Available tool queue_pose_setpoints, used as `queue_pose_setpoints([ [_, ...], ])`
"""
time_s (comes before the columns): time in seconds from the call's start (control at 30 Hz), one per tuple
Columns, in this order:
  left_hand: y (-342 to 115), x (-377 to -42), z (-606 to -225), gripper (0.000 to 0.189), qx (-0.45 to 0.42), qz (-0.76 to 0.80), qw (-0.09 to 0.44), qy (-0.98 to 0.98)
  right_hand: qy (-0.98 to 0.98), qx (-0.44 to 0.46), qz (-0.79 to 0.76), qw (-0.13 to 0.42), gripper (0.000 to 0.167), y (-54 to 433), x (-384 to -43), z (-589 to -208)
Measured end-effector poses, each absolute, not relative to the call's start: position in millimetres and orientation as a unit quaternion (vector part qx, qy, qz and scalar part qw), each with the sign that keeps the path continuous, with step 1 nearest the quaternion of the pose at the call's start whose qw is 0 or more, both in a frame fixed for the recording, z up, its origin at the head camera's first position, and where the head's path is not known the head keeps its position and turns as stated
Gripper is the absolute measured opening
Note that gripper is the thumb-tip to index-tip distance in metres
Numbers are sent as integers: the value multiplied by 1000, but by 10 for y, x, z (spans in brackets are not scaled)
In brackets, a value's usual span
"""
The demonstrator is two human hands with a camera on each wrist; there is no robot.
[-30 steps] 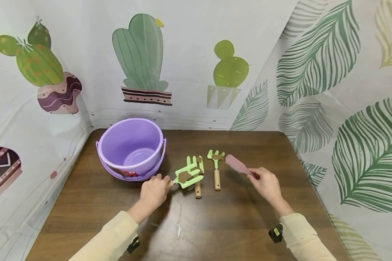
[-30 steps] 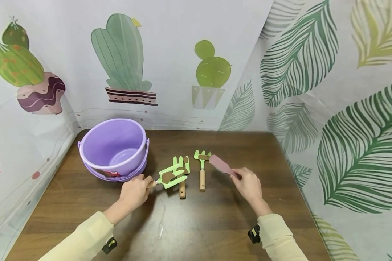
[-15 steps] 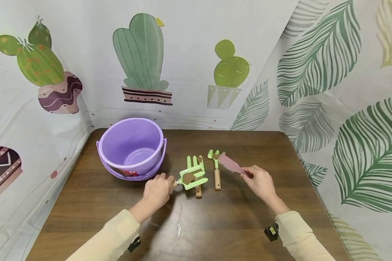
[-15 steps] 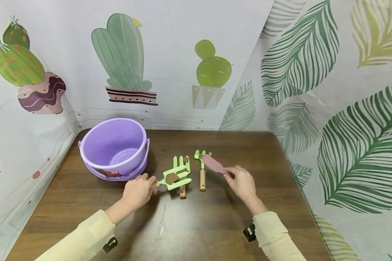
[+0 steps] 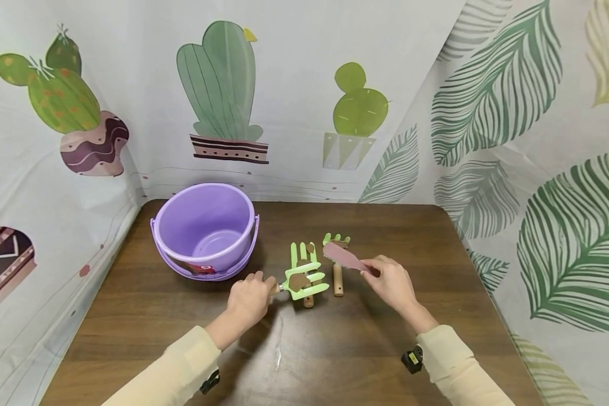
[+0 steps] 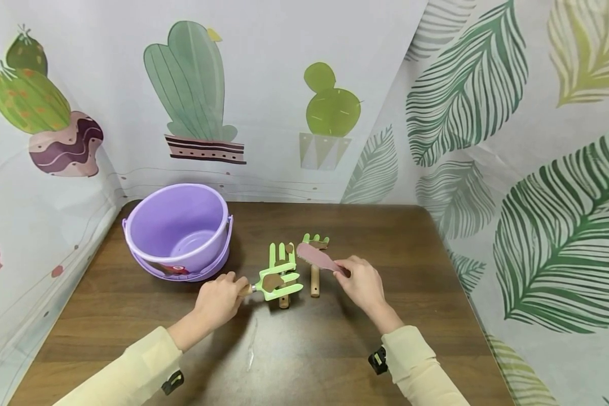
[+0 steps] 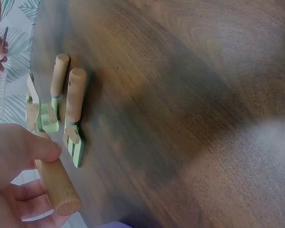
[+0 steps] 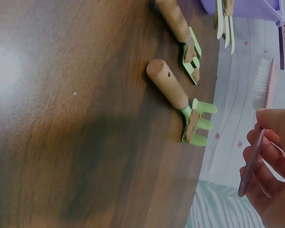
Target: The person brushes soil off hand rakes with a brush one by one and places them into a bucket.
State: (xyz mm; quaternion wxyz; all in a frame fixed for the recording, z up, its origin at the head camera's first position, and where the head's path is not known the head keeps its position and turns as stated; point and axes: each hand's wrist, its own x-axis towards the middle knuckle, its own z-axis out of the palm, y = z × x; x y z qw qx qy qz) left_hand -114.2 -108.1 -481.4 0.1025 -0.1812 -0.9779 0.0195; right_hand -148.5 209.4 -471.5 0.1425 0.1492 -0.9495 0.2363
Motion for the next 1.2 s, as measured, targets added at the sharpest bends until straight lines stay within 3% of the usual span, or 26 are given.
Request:
queue_pose_setpoints([
  [0.5,-1035,-1156,-4806,26,-195,16,109,-975,-949,174,229,132,20,1859,-1484,-4673],
  [1.0,-1009,-1173,-4800,31,-215,17,169,-962,-939,233,206,149,24,1614,-1389,-4647],
  [1.2,-983,-1142,-4761,26,-214,20,155,-964,-933,259,196,153,22,1545,-1356,-4628],
])
